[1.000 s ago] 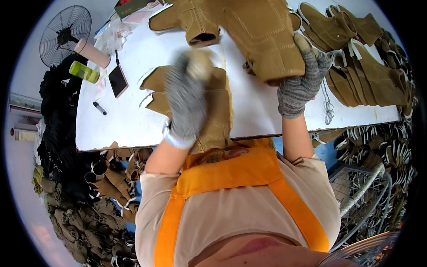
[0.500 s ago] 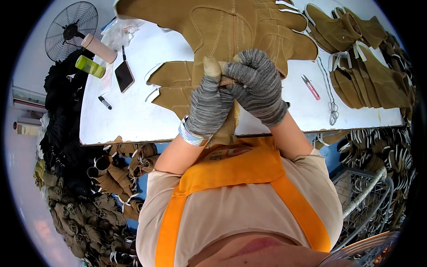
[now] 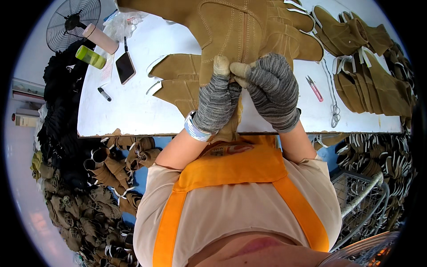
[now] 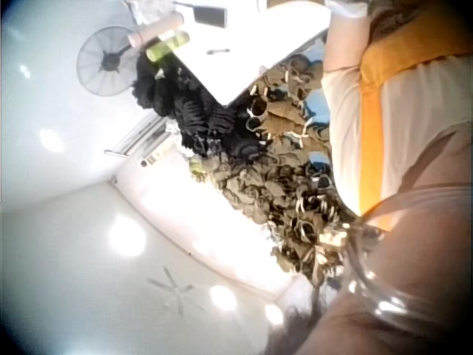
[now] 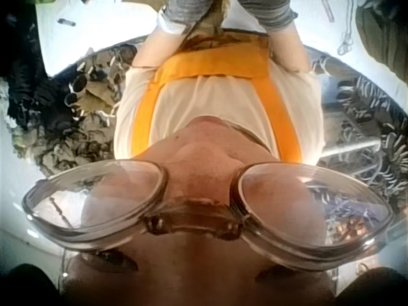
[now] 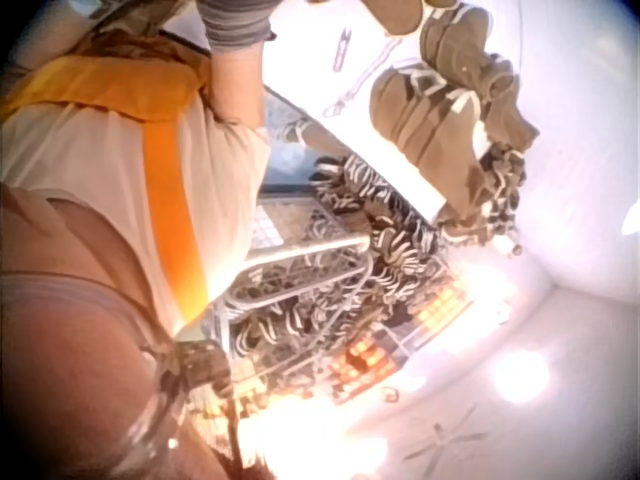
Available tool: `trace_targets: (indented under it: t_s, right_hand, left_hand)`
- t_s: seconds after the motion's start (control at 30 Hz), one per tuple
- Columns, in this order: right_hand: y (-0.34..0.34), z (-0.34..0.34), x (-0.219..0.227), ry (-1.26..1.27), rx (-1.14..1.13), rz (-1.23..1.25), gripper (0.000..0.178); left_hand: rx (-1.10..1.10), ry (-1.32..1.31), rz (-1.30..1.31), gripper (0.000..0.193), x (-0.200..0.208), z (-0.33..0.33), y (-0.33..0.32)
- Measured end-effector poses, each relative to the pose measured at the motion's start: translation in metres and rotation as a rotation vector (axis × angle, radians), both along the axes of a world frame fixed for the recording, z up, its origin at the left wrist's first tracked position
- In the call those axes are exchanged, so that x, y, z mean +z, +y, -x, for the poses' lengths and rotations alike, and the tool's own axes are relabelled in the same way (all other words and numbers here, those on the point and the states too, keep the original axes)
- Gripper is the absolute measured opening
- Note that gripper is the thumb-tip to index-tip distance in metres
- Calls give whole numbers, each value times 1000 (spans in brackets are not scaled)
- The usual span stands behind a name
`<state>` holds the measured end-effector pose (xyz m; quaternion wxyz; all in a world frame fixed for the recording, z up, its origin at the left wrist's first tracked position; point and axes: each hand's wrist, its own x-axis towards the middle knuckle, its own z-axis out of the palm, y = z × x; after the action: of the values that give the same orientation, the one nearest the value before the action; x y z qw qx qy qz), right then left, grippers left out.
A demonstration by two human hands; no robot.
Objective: The person aligns and stacks tan shoe upper components on a table by hand and checks the assembly of a boot-like upper part.
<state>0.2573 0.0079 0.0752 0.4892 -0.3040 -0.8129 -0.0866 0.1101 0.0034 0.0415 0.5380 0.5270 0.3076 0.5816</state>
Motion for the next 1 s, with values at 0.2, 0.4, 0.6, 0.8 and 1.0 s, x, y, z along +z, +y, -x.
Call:
trace_targets:
  t_s: [0.2, 0.4, 0.6, 0.8, 1.0]
  right_hand:
    - [7, 5, 6, 70, 63, -94, 26]
    - [23, 1, 23, 154, 41, -161, 21]
    - [44, 6, 40, 295, -64, -143, 11]
    - [58, 8, 23, 597, 87, 5, 14]
    - [56, 7, 24, 237, 27, -93, 16]
  left_hand:
    - [-60, -78, 175, 71, -2, 0, -5]
    - [-70, -218, 58, 68, 4, -4, -14]
    - [-122, 113, 273, 43, -17, 15, -16]
    - [-151, 745, -458, 39, 12, 35, -18]
    - [-53, 1210, -644, 34, 68, 112, 30]
